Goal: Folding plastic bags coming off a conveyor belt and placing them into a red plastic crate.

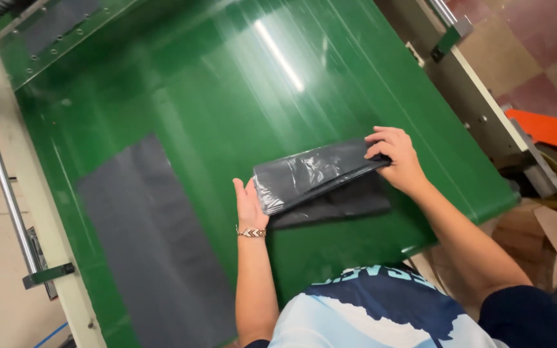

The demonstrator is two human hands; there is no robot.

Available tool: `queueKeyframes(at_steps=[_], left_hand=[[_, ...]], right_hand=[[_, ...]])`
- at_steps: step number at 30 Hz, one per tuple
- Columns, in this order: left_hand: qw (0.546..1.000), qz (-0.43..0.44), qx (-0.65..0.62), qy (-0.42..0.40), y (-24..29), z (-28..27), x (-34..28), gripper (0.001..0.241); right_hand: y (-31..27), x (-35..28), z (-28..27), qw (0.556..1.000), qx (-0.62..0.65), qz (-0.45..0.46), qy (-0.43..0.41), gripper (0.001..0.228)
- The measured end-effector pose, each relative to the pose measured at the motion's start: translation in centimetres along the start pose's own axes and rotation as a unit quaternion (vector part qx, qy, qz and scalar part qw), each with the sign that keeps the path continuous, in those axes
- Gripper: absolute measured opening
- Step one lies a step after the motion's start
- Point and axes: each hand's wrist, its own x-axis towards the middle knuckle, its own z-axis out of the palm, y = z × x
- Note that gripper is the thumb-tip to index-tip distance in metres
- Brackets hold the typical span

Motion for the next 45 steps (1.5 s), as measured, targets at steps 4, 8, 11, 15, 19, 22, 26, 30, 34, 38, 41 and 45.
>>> queueKeyframes(at_steps=[4, 8, 11, 15, 19, 22, 26, 30, 34, 38, 41, 45], left_hand=[[0.998, 0.006, 0.054, -0.015, 0.3, -2.1, 1.2, 0.084], [0.997, -0.038, -0.013, -0.065, 2.5, -4.1, 4.0, 0.093], [0.983, -0.065, -0.066, -0.160, 1.1, 0.8, 1.2, 0.076], [0.976, -0.089, 0.153, -0.127, -3.7, 4.9, 2.2, 0.072], [0.946, -0.124, 0.274, -0.121, -5.2, 6.0, 4.4, 0.102], [0.963, -0.163, 0.151, -0.150, -4.2, 4.7, 4.6, 0.108], [0.975, -0.172, -0.072, -0.123, -1.4, 2.6, 2.7, 0.089], [0.979, -0.119, -0.148, -0.074, -0.1, -6.6, 7.2, 0.090], [0.987, 0.007, 0.150, -0.062, 2.1, -4.6, 4.5, 0.044], [0.846, 0.199, 0.455, 0.192, 1.1, -3.3, 3.1, 0.045], [0.483, 0.524, 0.688, 0.138, -1.5, 0.8, 0.7, 0.039], [0.322, 0.543, 0.775, 0.013, -8.9, 4.3, 1.2, 0.075]], right_hand=[[1.5, 1.4, 1.5, 0.982, 0.095, 0.161, -0.013, 0.025], [1.9, 8.1, 3.0, 0.886, 0.168, 0.431, -0.005, 0.017], [6.7, 9.7, 5.2, 0.881, 0.148, 0.446, -0.053, 0.025], [7.2, 11.6, 6.4, 0.915, 0.126, 0.375, -0.084, 0.024], [3.0, 12.8, 4.5, 0.948, 0.027, 0.295, -0.120, 0.029], [-3.6, 10.0, 1.0, 0.977, 0.052, 0.186, -0.095, 0.022], [-8.6, 3.1, -2.2, 0.991, 0.098, 0.081, -0.045, 0.030], [-6.0, -2.9, -1.6, 0.994, 0.089, 0.059, -0.027, 0.029], [-4.4, -5.2, -1.0, 0.998, 0.034, 0.036, -0.047, 0.023], [-4.9, -5.1, -2.1, 0.990, -0.041, -0.012, -0.133, 0.035], [-8.1, -2.5, -0.7, 0.993, -0.036, -0.050, -0.100, 0.050], [-8.4, -0.3, 8.2, 0.993, -0.061, -0.077, -0.070, 0.065]])
